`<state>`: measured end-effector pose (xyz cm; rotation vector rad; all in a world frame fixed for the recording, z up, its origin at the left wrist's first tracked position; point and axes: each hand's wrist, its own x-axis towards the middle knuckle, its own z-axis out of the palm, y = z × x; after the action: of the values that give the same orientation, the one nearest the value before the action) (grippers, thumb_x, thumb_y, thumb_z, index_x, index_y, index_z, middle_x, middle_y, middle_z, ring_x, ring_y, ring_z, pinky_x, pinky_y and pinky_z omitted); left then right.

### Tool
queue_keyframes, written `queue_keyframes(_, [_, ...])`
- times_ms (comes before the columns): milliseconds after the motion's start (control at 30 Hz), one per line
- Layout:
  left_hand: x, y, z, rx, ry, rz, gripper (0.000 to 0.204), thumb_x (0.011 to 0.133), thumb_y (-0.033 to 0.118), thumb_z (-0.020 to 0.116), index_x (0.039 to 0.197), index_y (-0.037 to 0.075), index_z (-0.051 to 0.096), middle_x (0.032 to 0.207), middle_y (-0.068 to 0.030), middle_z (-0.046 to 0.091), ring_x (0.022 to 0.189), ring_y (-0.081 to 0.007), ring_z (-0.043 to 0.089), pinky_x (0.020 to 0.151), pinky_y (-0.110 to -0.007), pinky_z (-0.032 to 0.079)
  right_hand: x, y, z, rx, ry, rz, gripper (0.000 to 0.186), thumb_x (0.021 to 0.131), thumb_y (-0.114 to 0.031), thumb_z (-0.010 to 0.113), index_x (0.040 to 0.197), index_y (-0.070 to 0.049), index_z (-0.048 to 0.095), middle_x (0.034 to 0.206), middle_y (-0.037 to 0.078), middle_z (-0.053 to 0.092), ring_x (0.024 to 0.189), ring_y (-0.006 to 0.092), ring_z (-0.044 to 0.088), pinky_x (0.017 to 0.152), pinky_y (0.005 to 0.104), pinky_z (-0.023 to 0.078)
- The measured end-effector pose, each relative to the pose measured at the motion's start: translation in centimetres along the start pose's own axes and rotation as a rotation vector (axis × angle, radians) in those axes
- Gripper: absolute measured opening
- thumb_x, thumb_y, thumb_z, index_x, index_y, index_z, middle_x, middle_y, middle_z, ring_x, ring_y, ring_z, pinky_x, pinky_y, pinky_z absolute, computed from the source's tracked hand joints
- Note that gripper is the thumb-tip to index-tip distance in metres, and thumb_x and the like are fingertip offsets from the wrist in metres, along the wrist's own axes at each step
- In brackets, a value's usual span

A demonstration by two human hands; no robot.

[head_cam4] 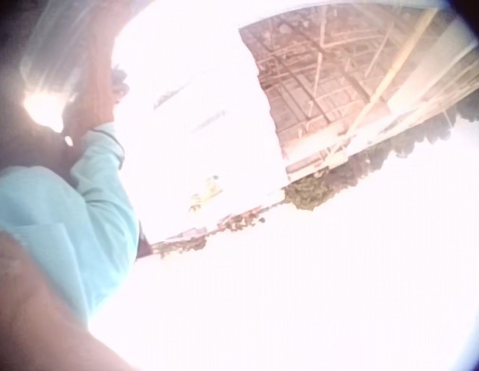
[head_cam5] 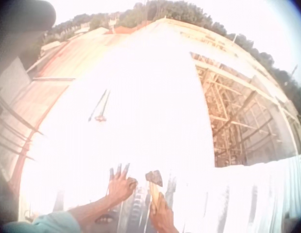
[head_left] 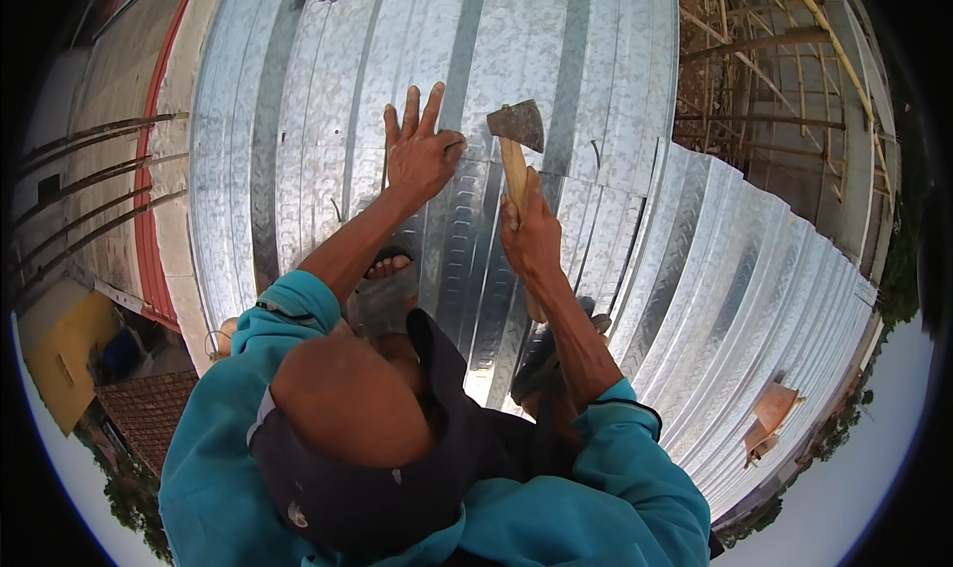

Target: The person secures a corrugated metal roof sheet to the roof structure using a hammer and nails. They repeatedly pick nails from a bucket, position them on the sheet, and hammer them in while walking along the roof surface.

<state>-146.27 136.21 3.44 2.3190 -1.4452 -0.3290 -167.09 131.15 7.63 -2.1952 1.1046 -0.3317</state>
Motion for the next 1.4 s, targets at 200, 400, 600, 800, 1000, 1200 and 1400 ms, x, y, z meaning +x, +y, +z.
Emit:
queue_keyframes(200, [0.4, -0.7, 0.0, 0.008, 0.013, -0.012, 0.018, 0.087, 0.033, 0.073, 0.095, 0.018, 0.081, 0.166, -0.0067, 0.028, 0.154, -0.0394, 0.016, 0.12, -0.067, 0.012, -0.4, -2.1, 0.8, 0.016, 0.055, -0.174, 0.062, 0.098, -0.018, 0.061, 0.15, 0.002, 0.034, 0.098, 0.031, 0.064, 0.073, 0.0475, 0.068, 0.061, 0.0534, 0.056])
queue_keyframes(400, [1.0, -0.6, -0.3, 0.047, -0.01, -0.031, 0.018, 0.089, 0.033, 0.072, 0.095, 0.02, 0.082, 0.168, -0.0029, 0.023, 0.156, -0.0365, 0.012, 0.121, -0.066, 0.007, 0.1, -1.0, 2.4, -0.231, -0.251, -0.046, 0.065, 0.097, -0.016, 0.062, 0.151, 0.003, 0.031, 0.099, 0.028, 0.064, 0.073, 0.0459, 0.068, 0.058, 0.0518, 0.056])
queue_keyframes(600, [0.8, -0.6, 0.1, 0.014, 0.024, -0.008, 0.017, 0.086, 0.033, 0.073, 0.091, 0.019, 0.082, 0.166, -0.0056, 0.028, 0.154, -0.04, 0.016, 0.12, -0.067, 0.013, 0.5, -3.8, -0.2, -0.023, 0.105, -0.191, 0.065, 0.097, -0.019, 0.059, 0.152, 0.001, 0.031, 0.097, 0.03, 0.064, 0.071, 0.0452, 0.068, 0.058, 0.0529, 0.055])
queue_keyframes(800, [0.8, -0.2, -0.5, 0.015, 0.022, -0.013, 0.02, 0.089, 0.036, 0.072, 0.095, 0.02, 0.082, 0.166, -0.0064, 0.027, 0.154, -0.0405, 0.016, 0.12, -0.067, 0.012, 0.7, -1.5, 1.0, -0.1, -0.243, 0.072, 0.065, 0.098, -0.016, 0.058, 0.153, 0.001, 0.028, 0.106, 0.034, 0.064, 0.081, 0.0497, 0.068, 0.068, 0.0525, 0.057])
queue_keyframes(1000, [0.9, -0.2, 0.0, 0.058, -0.033, -0.02, 0.021, 0.09, 0.037, 0.071, 0.1, 0.022, 0.081, 0.167, -0.0093, 0.026, 0.154, -0.0414, 0.014, 0.12, -0.067, 0.01, 1.8, -1.9, -1.2, 0.06, -0.052, 0.078, 0.064, 0.098, -0.013, 0.06, 0.152, 0.003, 0.03, 0.111, 0.039, 0.063, 0.091, 0.0511, 0.069, 0.072, 0.0502, 0.057])
queue_keyframes(1200, [0.6, -0.1, -1.2, -0.024, -0.058, 0.039, 0.016, 0.087, 0.028, 0.074, 0.101, 0.021, 0.08, 0.167, -0.0109, 0.026, 0.156, -0.0374, 0.013, 0.123, -0.062, 0.008, 0.6, 0.3, 0.0, 0.134, -0.004, 0.11, 0.063, 0.098, -0.013, 0.06, 0.152, 0.002, 0.031, 0.105, 0.036, 0.066, 0.088, 0.0496, 0.07, 0.071, 0.0479, 0.057])
queue_keyframes(1400, [2.0, -5.0, -1.1, -0.247, 0.073, 0.159, 0.017, 0.091, 0.018, 0.066, 0.104, 0.016, 0.077, 0.156, -0.0148, 0.044, 0.15, -0.0362, 0.03, 0.123, -0.054, 0.017, 0.6, 0.5, 0.7, 0.202, -0.009, 0.151, 0.064, 0.096, -0.017, 0.062, 0.151, 0.002, 0.033, 0.106, 0.038, 0.065, 0.091, 0.0517, 0.068, 0.074, 0.0534, 0.056])
